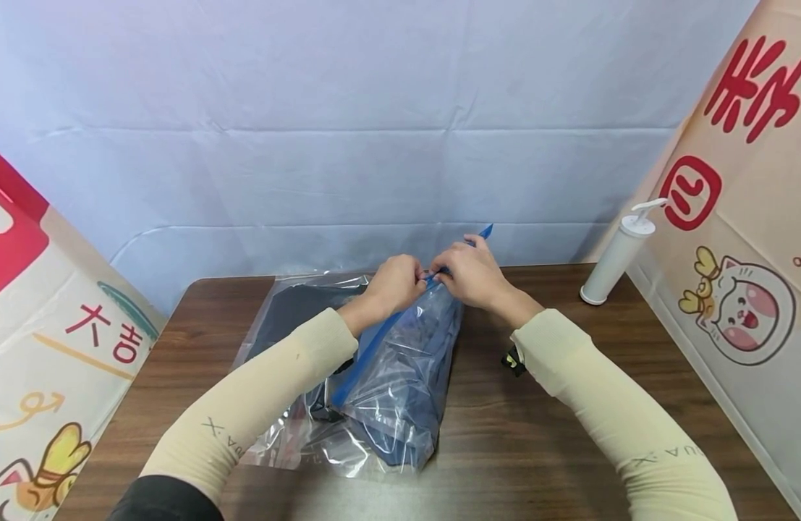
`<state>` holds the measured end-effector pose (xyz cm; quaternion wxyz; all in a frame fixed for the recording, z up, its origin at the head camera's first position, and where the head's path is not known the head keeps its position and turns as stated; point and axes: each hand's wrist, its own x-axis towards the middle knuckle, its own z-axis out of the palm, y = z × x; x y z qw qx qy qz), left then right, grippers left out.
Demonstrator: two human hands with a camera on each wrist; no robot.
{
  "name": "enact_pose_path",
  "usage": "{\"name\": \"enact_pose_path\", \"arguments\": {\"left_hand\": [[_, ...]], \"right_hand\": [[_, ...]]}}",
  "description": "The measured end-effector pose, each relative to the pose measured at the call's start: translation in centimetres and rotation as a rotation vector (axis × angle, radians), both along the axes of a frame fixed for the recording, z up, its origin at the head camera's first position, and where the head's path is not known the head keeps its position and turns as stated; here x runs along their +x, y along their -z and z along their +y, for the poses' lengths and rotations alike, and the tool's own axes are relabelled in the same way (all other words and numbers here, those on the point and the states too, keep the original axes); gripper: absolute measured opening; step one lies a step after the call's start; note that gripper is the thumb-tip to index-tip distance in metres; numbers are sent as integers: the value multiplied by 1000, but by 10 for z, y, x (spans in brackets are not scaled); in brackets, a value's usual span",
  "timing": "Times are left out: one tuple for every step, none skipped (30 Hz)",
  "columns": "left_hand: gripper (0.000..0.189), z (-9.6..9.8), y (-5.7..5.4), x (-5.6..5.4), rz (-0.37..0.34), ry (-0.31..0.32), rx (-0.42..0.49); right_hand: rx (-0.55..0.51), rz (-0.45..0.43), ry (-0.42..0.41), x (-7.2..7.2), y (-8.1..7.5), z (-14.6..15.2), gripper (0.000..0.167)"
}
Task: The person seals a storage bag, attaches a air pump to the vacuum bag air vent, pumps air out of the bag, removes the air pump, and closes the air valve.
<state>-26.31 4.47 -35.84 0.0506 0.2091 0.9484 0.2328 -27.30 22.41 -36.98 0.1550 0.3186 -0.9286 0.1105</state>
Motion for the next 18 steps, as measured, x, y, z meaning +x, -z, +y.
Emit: {"name": "enact_pose_path", "arguments": {"left_hand": [[43,0,0,0,9,2,-1],[42,0,0,0,18,5,-4],[39,0,0,0,23,7,-3],[37,0,0,0,31,9,-3],[33,0,1,1,37,9,-2],[30,0,1,1,37,10,0],[27,-1,1,1,39,11,3],[25,-1,1,1,41,12,4],[25,-2,1,1,38,11,9],[27,-3,2,0,37,12,12],[31,-3,2,0,29,11,13],[35,-4,2,0,21,10,17],[39,-4,2,0,16,10,22],[43,-5,2,0,8,10,25],[45,-6,2,0,8,8,29],[45,-6,3,0,8,7,31],[43,-6,3,1,9,4,32],[40,-6,3,1,13,3,36]], "right_hand": [[3,6,3,0,0,0,10],[4,9,6,0,0,0,10],[3,8,6,0,0,0,10],[0,0,6,0,0,1,10],[-5,-11,8,0,0,1,11],[-7,-25,10,-1,0,3,11],[-11,-42,12,-1,0,4,11],[-14,-61,15,-2,0,5,11],[-16,-76,18,-2,0,7,11],[-17,-91,21,-3,0,8,11],[-16,-102,25,-3,0,9,11],[-15,-109,26,-3,0,11,11],[-17,-114,27,-4,0,12,11],[-21,-117,26,-4,0,12,11],[-26,-120,24,-3,-1,13,12],[-29,-123,21,-3,0,13,12],[-31,-124,18,-3,0,13,12],[-33,-124,15,-3,0,13,12]]}}
